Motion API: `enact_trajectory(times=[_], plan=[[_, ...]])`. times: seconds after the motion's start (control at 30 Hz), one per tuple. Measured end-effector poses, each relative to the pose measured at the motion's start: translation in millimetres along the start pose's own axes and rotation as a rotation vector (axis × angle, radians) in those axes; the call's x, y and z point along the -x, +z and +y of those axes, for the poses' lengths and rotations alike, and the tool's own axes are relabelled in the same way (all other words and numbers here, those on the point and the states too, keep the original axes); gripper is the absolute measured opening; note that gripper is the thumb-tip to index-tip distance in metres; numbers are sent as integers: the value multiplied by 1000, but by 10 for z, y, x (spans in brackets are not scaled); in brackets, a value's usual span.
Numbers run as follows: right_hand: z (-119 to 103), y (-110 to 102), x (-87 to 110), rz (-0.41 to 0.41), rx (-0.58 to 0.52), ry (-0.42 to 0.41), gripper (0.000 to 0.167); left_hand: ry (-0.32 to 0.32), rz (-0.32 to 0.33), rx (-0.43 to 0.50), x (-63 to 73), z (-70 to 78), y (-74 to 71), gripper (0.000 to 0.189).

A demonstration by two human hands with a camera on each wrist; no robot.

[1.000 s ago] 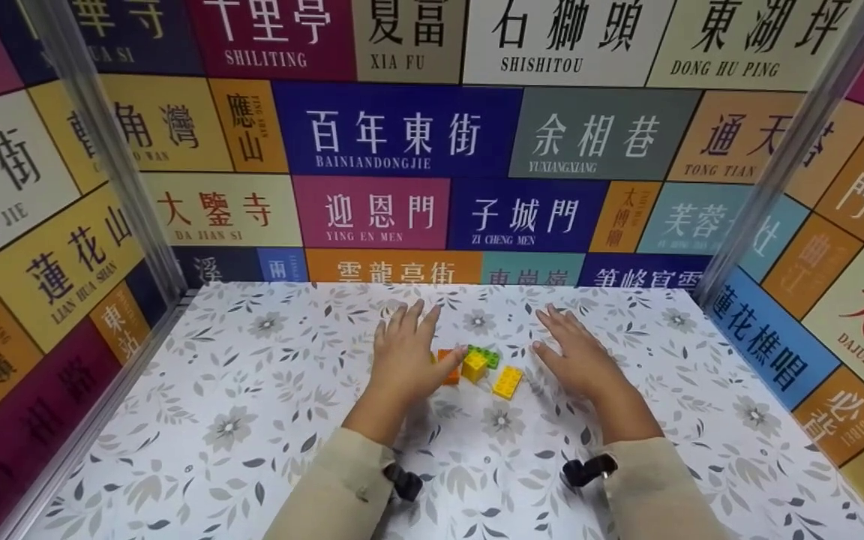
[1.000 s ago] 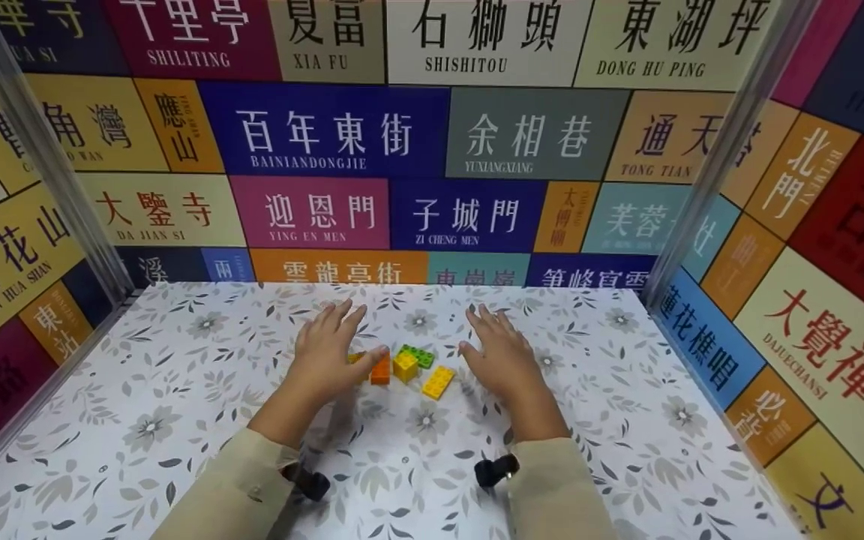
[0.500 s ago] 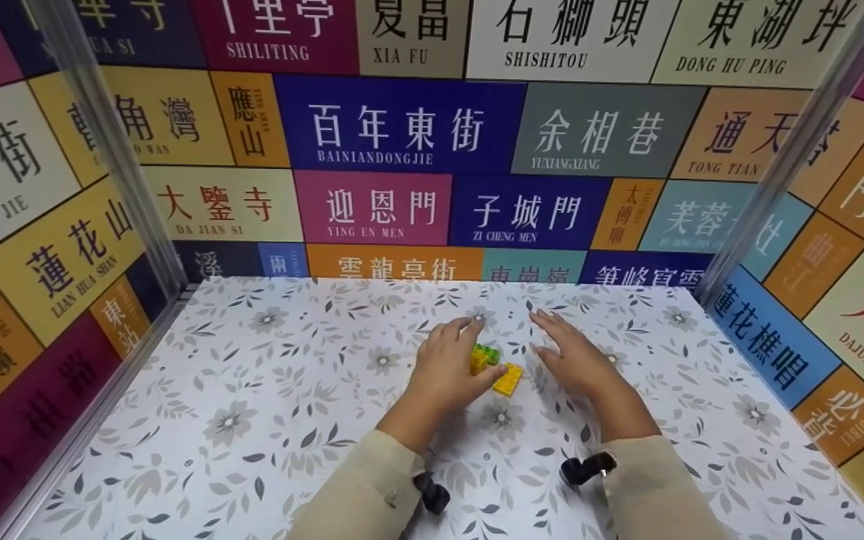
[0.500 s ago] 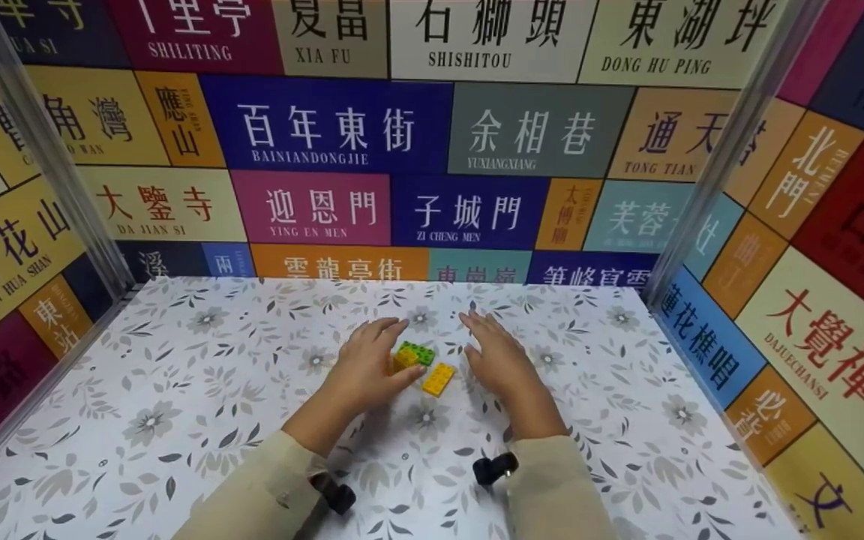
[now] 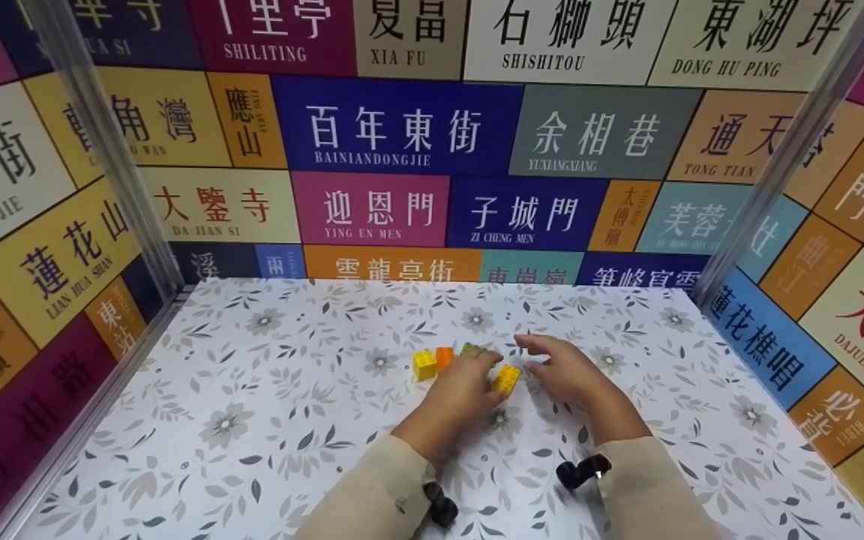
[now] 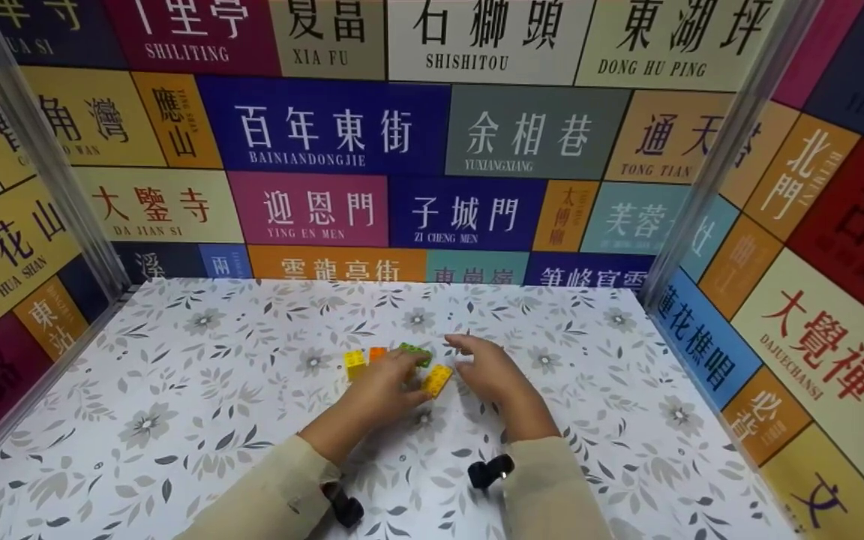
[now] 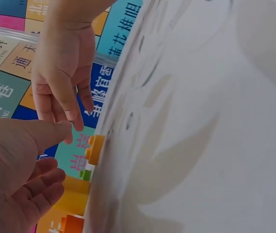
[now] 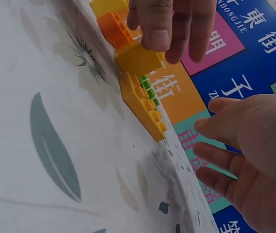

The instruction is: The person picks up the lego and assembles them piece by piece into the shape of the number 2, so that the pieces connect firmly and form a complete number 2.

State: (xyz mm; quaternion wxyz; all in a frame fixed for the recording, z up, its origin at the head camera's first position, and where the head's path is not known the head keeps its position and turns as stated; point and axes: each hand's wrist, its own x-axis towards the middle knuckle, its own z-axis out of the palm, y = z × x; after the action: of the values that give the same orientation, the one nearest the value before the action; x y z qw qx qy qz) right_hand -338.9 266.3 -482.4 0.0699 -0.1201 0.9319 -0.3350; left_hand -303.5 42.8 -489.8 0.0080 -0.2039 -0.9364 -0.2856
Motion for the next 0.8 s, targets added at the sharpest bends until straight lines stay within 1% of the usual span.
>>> enact_trajectory(times=[0.13,0.2,0.4,0.57,0.63,0.7,0.8], plan=[[20,49,-13,-7,-41,-8,49,32,-13,-27,11,-2,33,47],[31,67,-26,-15,-51,-22,47,33,-19,-24,12,0,45,42],[50,103,-44,-40,-81,-11,44,-31,-56,59,-1,-19,75,35],[42,135,-51,-60,-117,-8,50,-21,-60,66,1,-76,96,28],[42,147,-56,-65,-121,-6,52,-26,-61,84,1,-95,102,27],[44,152,-60,-65,-105,-5,53,-37,-64,97,-6,-108,106,26],[46,152,-59,-62,-84,0,50,-50,-64,109,-11,-113,105,27]])
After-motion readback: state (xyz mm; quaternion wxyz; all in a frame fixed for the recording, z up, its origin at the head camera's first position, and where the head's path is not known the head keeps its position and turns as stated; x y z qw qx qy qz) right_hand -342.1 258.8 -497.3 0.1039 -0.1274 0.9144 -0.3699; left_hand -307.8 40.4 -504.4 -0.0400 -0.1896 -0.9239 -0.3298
